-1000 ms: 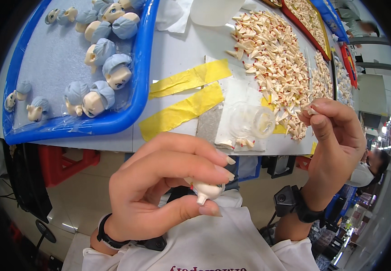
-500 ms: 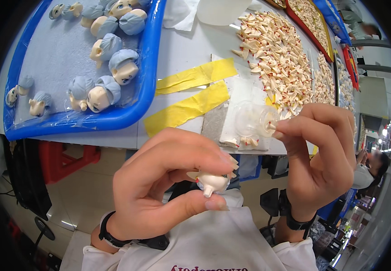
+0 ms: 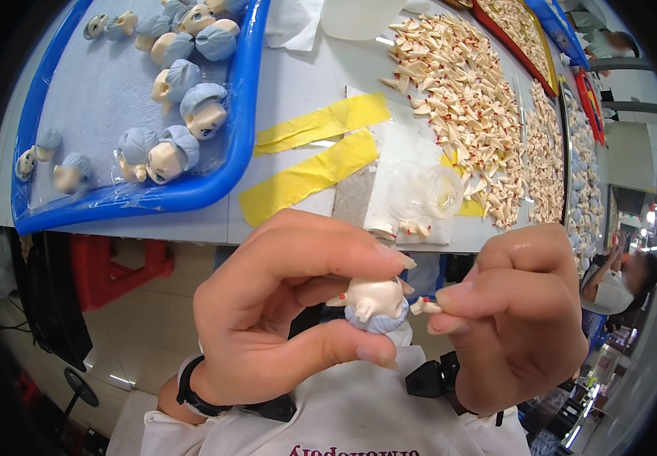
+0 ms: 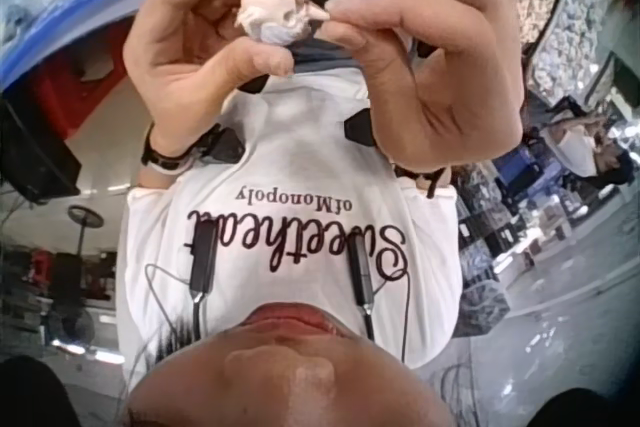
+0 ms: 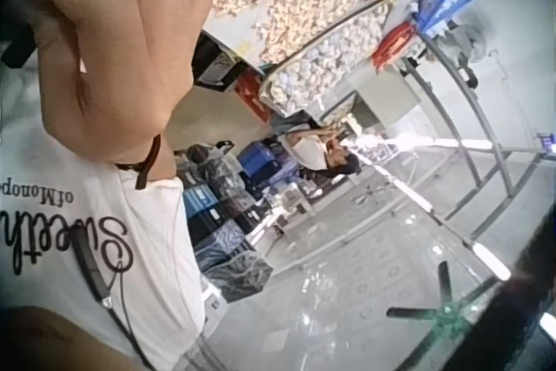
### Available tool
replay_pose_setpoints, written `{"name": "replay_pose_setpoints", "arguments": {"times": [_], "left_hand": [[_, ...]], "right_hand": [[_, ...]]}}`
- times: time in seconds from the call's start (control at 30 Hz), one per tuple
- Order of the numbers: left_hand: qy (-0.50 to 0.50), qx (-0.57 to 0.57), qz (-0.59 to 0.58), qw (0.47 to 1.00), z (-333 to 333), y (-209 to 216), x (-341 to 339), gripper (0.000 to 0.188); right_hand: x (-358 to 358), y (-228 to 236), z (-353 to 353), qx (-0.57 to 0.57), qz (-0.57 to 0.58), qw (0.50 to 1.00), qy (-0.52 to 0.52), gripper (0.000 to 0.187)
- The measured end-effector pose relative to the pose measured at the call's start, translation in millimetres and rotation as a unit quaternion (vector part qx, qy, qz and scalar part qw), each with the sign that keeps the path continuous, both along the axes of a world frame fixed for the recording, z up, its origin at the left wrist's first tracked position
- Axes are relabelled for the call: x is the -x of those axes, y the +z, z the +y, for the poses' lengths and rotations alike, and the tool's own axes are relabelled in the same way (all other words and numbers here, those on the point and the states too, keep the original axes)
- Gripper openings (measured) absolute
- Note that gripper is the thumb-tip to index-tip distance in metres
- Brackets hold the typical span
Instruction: The person repeatedly picks up small doll heads from a blue tray and attaches tiny white petal-like pieces to the top of each head. The person handles the items one at a time, placing the finished heads back into the tray. The task involves repetitive manual assembly of miniature decorative figures.
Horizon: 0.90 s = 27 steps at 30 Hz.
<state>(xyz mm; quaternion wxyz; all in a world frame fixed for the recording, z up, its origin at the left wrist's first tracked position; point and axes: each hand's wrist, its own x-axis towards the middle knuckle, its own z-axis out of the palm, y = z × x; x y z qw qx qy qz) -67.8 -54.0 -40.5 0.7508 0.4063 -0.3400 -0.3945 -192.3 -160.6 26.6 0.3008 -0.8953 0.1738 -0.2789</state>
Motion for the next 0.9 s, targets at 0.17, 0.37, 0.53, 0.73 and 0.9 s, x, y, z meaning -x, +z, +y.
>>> {"name": "replay_pose_setpoints", "arguments": {"times": [0.17,0.37,0.53,0.73,0.9], "left_hand": [[-0.005,-0.027,-0.008,1.0,6,2,0,0.052],[0.013,-0.016,-0.054,0.998,8,-4,1,0.046],[0.009,0.003,-0.123,0.992,8,-3,-4,0.042],[0.043,0.072,-0.139,0.987,-2,-5,-1,0.038],[0.039,0.079,-0.11,0.99,-3,-3,1,0.034]], "right_hand": [[-2,11,6,0.06,0.059,0.996,0.0,0.02],[-5,-2,10,0.112,0.002,0.994,-0.006,0.023],[-3,10,4,0.111,0.057,0.992,0.031,0.024],[0,-9,7,0.022,-0.05,0.998,0.015,0.03],[4,-7,3,-0.082,-0.053,0.995,0.023,0.035]]}}
